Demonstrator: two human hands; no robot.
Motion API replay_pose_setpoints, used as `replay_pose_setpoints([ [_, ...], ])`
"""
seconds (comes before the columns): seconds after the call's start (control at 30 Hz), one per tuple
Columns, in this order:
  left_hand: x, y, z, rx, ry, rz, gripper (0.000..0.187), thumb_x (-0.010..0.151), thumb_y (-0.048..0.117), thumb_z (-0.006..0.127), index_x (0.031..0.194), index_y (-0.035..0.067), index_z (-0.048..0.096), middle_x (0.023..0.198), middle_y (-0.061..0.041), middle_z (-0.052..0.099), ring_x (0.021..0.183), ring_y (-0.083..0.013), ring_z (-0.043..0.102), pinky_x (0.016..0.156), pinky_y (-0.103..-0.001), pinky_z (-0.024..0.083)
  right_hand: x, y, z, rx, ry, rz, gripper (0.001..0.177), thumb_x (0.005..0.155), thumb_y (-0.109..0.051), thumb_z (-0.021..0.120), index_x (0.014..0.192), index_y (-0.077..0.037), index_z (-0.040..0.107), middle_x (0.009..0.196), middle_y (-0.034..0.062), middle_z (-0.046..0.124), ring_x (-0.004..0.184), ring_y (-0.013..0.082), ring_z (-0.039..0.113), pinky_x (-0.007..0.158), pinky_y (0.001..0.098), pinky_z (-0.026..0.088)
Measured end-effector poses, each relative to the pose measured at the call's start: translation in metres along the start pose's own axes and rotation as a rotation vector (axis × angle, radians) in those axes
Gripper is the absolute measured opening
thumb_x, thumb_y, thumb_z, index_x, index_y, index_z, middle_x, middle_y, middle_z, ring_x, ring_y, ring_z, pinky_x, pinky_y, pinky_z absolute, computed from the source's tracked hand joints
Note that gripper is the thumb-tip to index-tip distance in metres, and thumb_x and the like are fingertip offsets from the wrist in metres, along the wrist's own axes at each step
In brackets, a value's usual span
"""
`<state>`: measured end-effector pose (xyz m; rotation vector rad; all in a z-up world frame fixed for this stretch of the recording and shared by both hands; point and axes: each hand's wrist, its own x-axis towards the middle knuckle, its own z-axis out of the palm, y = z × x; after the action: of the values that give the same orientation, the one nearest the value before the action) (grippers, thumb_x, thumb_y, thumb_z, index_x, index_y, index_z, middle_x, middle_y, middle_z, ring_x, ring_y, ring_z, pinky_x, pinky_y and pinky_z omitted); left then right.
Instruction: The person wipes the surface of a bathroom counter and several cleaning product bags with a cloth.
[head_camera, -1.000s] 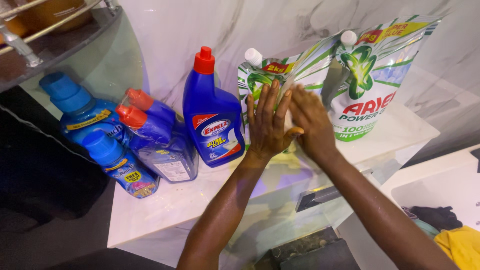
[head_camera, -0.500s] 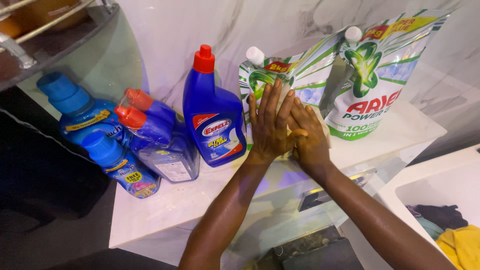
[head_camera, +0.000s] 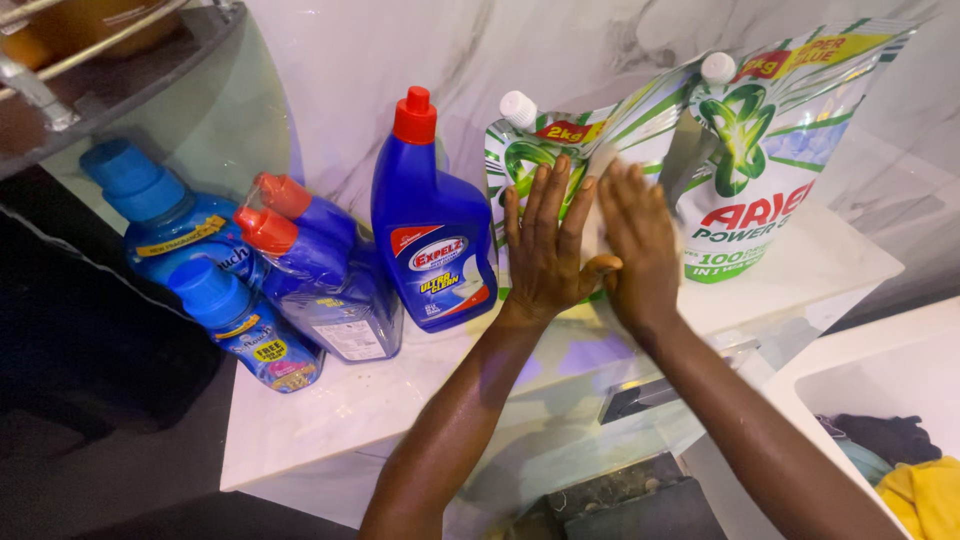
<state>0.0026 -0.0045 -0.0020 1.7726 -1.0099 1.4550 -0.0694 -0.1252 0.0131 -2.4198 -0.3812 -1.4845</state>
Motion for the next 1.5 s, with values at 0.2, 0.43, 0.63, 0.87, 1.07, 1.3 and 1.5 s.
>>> replay_pose_setpoints([
  [0.2,-0.003,0.0,0.002,0.006,-0.027,-0.014,0.075,0.106,0.069,0.026,0.157,0.016,0.037,0.165,-0.015,0.037,0.158,-0.0349,0.034,0.133,-0.062,0.012,-0.016,0.0,-0.002,0.014,-0.126,-0.08,0.056,0.095,0.002,0.056,0.151,-0.001,0.051,0.159,0.0194,0.046,0.153,0.0356,0.037,0.126,0.0526,0.029],
  [0.43,-0.001,-0.004,-0.001,-0.021,-0.023,-0.004,0.076,0.108,0.069,0.028,0.159,0.013,0.036,0.167,-0.019,0.034,0.158,-0.0378,0.033,0.133,-0.059,0.014,0.035,0.033,-0.011,-0.053,0.02,-0.023,0.059,0.095,0.006,0.06,0.153,-0.002,0.052,0.162,0.0169,0.046,0.157,0.0335,0.038,0.13,0.0506,0.032],
  [0.63,-0.001,-0.002,-0.001,0.011,-0.011,-0.008,0.074,0.109,0.067,0.028,0.159,0.012,0.037,0.166,-0.02,0.035,0.158,-0.038,0.034,0.133,-0.058,0.015,0.011,0.01,-0.003,-0.05,-0.018,-0.038,0.057,0.099,0.002,0.06,0.154,0.001,0.049,0.164,0.0198,0.041,0.156,0.0356,0.032,0.129,0.0528,0.026],
  [0.87,0.0,-0.001,-0.003,-0.026,0.0,0.002,0.074,0.108,0.068,0.028,0.158,0.014,0.037,0.166,-0.02,0.035,0.158,-0.0373,0.033,0.133,-0.058,0.013,-0.03,-0.018,-0.006,0.12,-0.125,-0.011,0.063,0.088,0.008,0.053,0.151,0.0,0.049,0.162,0.0168,0.044,0.156,0.0339,0.034,0.129,0.0522,0.027],
  [1.07,-0.001,-0.002,-0.006,-0.098,-0.024,0.004,0.083,0.102,0.077,0.034,0.158,0.017,0.037,0.166,-0.019,0.034,0.159,-0.0369,0.031,0.132,-0.059,0.01,-0.037,-0.019,-0.022,0.195,-0.128,-0.012,0.06,0.085,0.011,0.057,0.144,0.001,0.057,0.154,0.0166,0.053,0.15,0.0347,0.044,0.124,0.0495,0.035],
  [1.3,0.001,-0.002,-0.008,-0.105,-0.033,0.022,0.086,0.099,0.081,0.036,0.158,0.018,0.038,0.166,-0.019,0.033,0.158,-0.036,0.031,0.132,-0.061,0.008,-0.07,-0.013,-0.022,0.182,-0.161,0.112,0.055,0.076,0.013,0.056,0.129,0.001,0.063,0.141,0.0172,0.062,0.135,0.0376,0.055,0.116,0.0443,0.045],
  [1.5,0.0,-0.003,-0.008,-0.074,-0.047,0.029,0.082,0.101,0.078,0.036,0.157,0.018,0.041,0.166,-0.02,0.034,0.157,-0.0369,0.032,0.132,-0.062,0.01,-0.093,-0.011,-0.017,0.212,-0.399,0.104,0.043,0.083,-0.007,0.066,0.126,-0.007,0.066,0.129,0.0159,0.066,0.124,0.0368,0.058,0.111,0.0492,0.04],
])
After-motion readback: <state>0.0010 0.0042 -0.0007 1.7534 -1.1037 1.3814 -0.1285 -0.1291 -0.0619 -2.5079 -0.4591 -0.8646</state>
